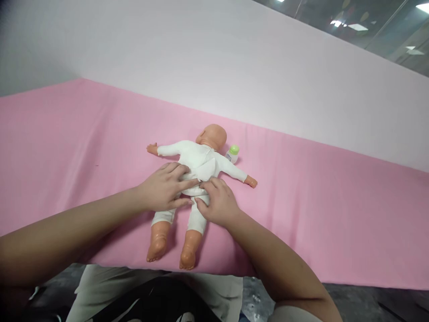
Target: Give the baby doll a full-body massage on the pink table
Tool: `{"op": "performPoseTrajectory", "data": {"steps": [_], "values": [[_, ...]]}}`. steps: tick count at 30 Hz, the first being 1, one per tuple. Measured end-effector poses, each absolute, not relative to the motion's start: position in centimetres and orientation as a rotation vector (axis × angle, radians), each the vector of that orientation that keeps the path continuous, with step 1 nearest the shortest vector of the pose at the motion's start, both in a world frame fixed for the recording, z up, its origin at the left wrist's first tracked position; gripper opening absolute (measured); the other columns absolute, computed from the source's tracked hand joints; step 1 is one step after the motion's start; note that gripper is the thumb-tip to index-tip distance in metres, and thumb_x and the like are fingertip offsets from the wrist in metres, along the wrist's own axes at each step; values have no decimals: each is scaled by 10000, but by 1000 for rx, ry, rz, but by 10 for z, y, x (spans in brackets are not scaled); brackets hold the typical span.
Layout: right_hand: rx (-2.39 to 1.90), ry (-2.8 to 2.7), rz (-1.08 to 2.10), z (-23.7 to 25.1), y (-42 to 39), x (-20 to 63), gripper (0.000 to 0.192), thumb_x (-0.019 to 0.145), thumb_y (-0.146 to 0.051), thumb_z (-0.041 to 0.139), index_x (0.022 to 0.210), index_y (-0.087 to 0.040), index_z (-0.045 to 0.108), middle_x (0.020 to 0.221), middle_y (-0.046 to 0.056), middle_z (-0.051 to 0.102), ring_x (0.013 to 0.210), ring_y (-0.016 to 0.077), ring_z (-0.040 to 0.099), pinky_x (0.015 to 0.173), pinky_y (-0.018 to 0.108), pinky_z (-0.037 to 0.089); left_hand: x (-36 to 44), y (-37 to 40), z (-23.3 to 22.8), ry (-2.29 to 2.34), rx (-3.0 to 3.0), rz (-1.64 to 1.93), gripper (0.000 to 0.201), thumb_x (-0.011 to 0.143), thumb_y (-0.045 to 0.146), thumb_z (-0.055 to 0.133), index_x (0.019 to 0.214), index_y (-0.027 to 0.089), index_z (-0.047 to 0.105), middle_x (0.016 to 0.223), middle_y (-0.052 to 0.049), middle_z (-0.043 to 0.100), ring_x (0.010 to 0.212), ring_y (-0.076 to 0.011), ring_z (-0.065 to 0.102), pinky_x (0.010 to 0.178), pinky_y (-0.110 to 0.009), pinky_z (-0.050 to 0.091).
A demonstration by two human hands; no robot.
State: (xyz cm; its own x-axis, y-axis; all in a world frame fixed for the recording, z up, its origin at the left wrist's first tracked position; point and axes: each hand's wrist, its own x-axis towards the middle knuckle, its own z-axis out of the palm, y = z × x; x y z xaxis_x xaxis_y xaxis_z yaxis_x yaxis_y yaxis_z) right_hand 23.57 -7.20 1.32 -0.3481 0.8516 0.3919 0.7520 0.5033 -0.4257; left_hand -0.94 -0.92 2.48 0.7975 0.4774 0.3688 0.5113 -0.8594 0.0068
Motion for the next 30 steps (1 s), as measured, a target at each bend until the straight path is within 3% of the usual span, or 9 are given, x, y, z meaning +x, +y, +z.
{"op": "performPoseTrajectory", "data": {"steps": [6, 9, 11, 16, 20, 25, 30], "values": [[-1364, -2175, 268, 14, -71, 237, 298, 861, -274, 722, 1149, -222, 669, 1145, 99, 718, 1091, 323, 657, 993, 518, 563, -4, -1, 19, -1177, -2901, -654, 745, 1022, 699, 485, 1486, 131, 613, 1193, -181, 625, 1083, -367, 603, 1015, -550, 497], [-1421, -2163, 280, 16, -70, 240, 335, 842, -242, 708, 1174, -218, 666, 1164, 98, 716, 1077, 320, 656, 992, 525, 564, -6, 2, 16, -1419, -2837, -766, 745, 1047, 643, 462, 1575, 121, 514, 1284, -194, 618, 1200, -386, 605, 1043, -539, 508], [-1455, -2151, 274, 17, -69, 241, 386, 840, -228, 694, 1225, -211, 655, 1177, 103, 719, 1080, 320, 659, 1004, 534, 562, -8, 2, 15, -1508, -2792, -807, 711, 1043, 616, 483, 1561, 132, 527, 1292, -191, 617, 1212, -386, 610, 1035, -541, 520], [-1435, -2096, 164, 13, -67, 242, 397, 876, -293, 710, 1261, -204, 672, 1142, 120, 741, 1095, 350, 672, 1001, 563, 576, -12, -4, 15, -1260, -2681, -1020, 465, 1007, 512, 579, 1309, 175, 686, 1176, -154, 646, 1106, -342, 635, 985, -520, 541], [-1272, -2062, 19, 12, -70, 238, 339, 946, -316, 674, 1274, -235, 706, 1158, 124, 747, 1097, 333, 688, 1021, 551, 589, -10, -13, 18, -883, -2787, -1011, 242, 995, 378, 594, 1089, 197, 725, 1023, -113, 681, 934, -284, 625, 883, -471, 546], [-1175, -2256, 99, 16, -74, 229, 315, 1017, -295, 617, 1302, -234, 737, 1180, 110, 778, 1120, 308, 701, 1038, 514, 596, -3, -19, 24, -814, -2926, -841, 231, 1008, 327, 568, 947, 176, 733, 937, -100, 692, 880, -262, 635, 846, -431, 542], [-1218, -2276, 193, 16, -72, 229, 236, 960, -267, 663, 1149, -232, 799, 1051, 76, 826, 990, 285, 745, 921, 470, 619, -1, -21, 25, -854, -3026, -780, 216, 975, 328, 599, 950, 187, 760, 887, -70, 693, 842, -245, 653, 783, -398, 530]]}}
